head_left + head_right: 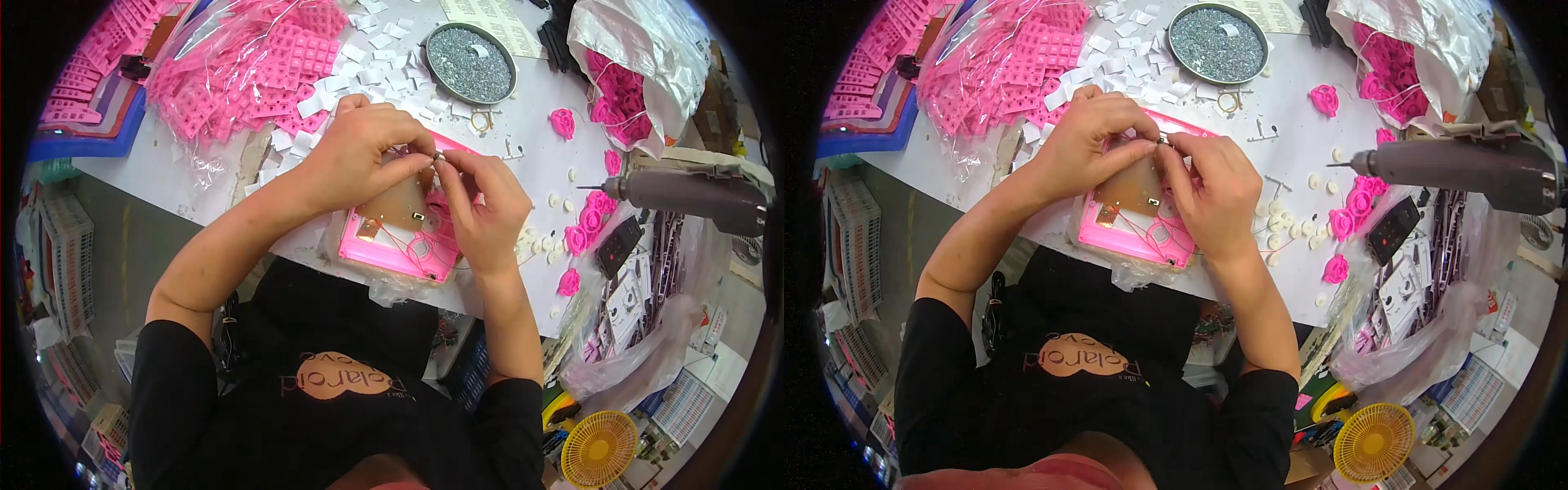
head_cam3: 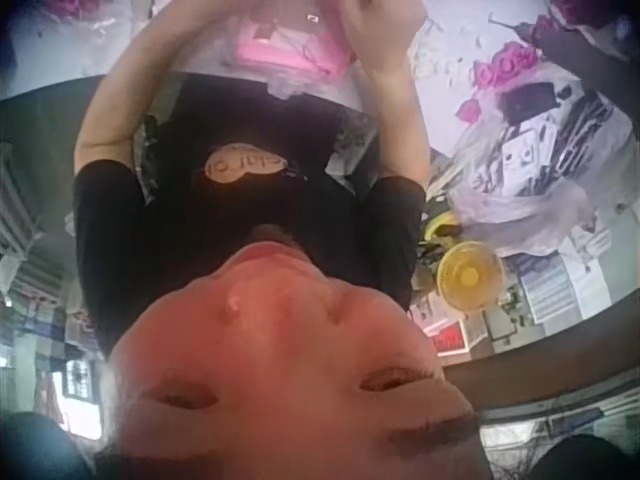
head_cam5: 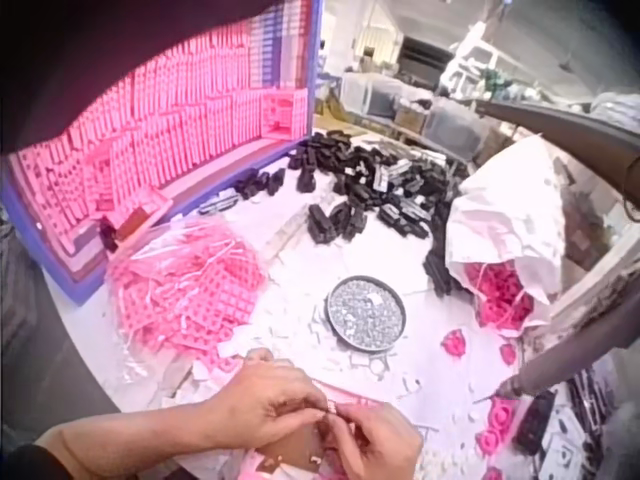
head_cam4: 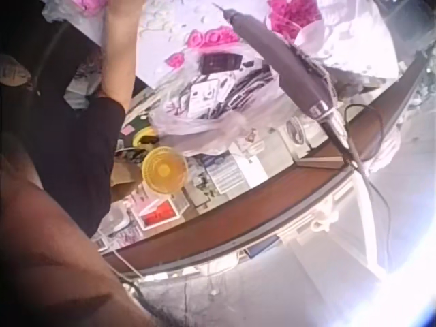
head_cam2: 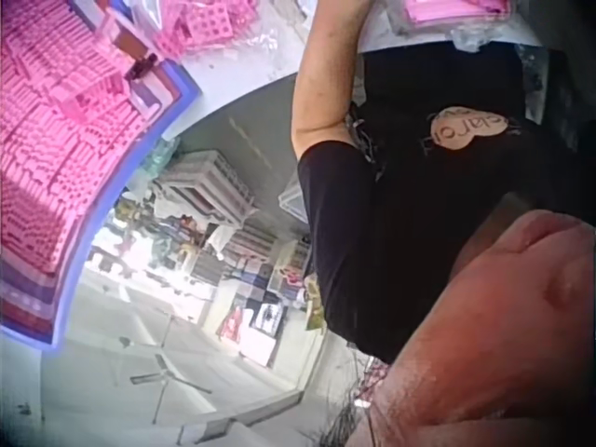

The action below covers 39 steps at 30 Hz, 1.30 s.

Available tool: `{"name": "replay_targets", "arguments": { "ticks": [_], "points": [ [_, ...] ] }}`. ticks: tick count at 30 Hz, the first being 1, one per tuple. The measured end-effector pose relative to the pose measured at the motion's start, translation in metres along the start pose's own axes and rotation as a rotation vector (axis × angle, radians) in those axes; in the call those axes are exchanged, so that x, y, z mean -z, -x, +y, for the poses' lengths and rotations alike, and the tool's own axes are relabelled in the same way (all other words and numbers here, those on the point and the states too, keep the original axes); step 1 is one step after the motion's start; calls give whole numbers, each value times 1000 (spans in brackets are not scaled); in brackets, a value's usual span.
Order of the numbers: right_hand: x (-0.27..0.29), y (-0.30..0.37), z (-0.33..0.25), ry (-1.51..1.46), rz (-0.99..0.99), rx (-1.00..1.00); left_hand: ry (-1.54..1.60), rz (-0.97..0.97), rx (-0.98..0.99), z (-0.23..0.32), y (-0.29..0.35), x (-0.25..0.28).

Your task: Assembling a toy calculator by installing internal circuit boards and securing the plastic casing.

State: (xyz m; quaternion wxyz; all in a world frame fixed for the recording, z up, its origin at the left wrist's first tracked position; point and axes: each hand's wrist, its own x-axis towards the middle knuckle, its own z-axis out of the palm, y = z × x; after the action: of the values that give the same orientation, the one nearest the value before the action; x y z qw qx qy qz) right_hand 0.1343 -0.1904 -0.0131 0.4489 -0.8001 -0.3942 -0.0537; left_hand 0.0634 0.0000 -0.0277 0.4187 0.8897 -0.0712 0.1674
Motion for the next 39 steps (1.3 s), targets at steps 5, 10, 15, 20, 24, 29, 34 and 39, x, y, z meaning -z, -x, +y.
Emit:
{"name": "replay_targets", "arguments": {
  "ticks": [5, 10, 15, 20, 24, 29, 34, 39],
  "points": [
    [12, 6, -9, -102, -161, -34, 25, 52, -57, -7, 4, -1],
    [20, 0, -3, -57, -290, -93, -44, 125, -211, -9, 9, 5],
    [23, 10, -8, -95, -256, -26, -39, 137, -217, -10, 8, 1],
    [23, 1, -7, -87, -286, 4, -89, 157, -296, -3, 8, -1],
    [48, 9, 9, 11, -212, -51, -102, 123, -206, 2, 11, 5],
    [97, 34, 40, 253, -94, -216, -85, 88, -123, -1, 11, 5],
    [89, 6, 31, 70, 17, -176, -129, 87, -136, 0, 14, 4],
    [16, -138, 83, 261, 3, 17, -115, 77, -107, 4, 15, 2]
  ]
}}
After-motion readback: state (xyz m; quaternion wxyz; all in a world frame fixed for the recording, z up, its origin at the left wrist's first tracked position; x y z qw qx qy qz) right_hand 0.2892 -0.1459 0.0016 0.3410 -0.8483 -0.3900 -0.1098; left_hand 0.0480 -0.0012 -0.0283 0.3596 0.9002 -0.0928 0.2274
